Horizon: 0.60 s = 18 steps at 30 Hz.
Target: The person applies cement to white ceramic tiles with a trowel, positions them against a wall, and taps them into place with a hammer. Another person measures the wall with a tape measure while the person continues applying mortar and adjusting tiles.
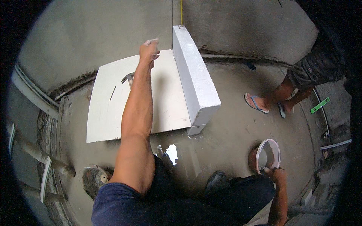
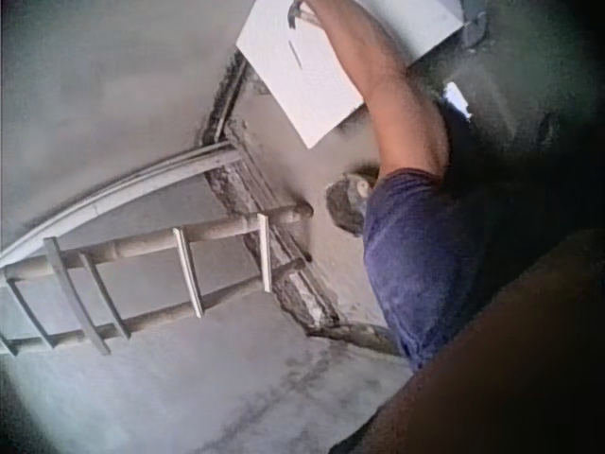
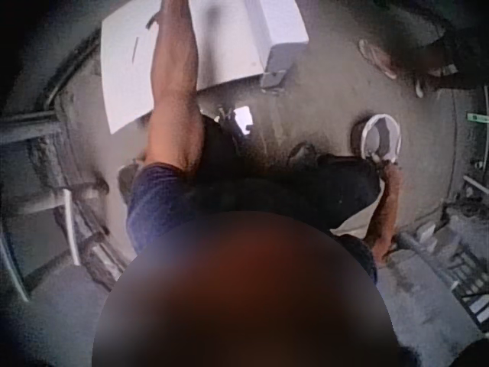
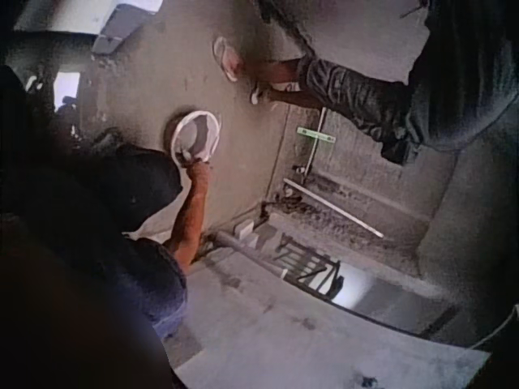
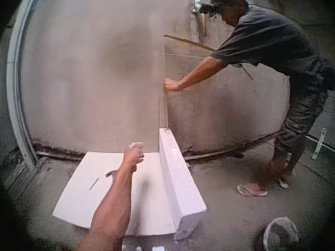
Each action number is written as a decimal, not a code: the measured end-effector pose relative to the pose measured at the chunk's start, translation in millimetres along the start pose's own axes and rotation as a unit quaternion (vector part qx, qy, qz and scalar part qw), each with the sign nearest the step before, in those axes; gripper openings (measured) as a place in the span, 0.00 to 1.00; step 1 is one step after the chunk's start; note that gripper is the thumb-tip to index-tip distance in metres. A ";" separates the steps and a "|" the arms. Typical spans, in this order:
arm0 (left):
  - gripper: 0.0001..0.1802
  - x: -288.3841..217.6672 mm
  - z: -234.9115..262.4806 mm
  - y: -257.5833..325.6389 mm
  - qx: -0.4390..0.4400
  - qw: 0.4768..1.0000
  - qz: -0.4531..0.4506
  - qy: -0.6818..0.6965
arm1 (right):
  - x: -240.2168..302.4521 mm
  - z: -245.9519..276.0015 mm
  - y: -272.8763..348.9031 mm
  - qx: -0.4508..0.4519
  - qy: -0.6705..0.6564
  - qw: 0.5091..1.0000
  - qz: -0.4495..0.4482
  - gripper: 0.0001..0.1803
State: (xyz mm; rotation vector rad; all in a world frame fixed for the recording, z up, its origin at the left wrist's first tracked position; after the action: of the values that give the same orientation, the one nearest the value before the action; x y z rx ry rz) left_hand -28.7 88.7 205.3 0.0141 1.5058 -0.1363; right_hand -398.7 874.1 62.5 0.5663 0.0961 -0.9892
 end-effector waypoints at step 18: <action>0.40 11.1 -31.1 24.1 0.144 0.973 -0.021 -0.177 | -9.3 17.6 -33.8 -0.013 -0.050 0.998 0.018 0.29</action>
State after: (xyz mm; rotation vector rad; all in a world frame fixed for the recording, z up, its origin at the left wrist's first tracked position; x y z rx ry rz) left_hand -56.5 114.6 190.3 0.1821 1.1195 -0.3713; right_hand -434.4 858.3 66.7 0.4923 0.0091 -0.9774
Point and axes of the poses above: each hand's wrist, its own y-axis away from the middle knuckle, its own z-axis out of the back of the hand, x = y × z, the point moved 7 cm from there along -y, towards the middle knuckle, and after that the axes turned 9 degrees about -y, right-handed, at the moved point
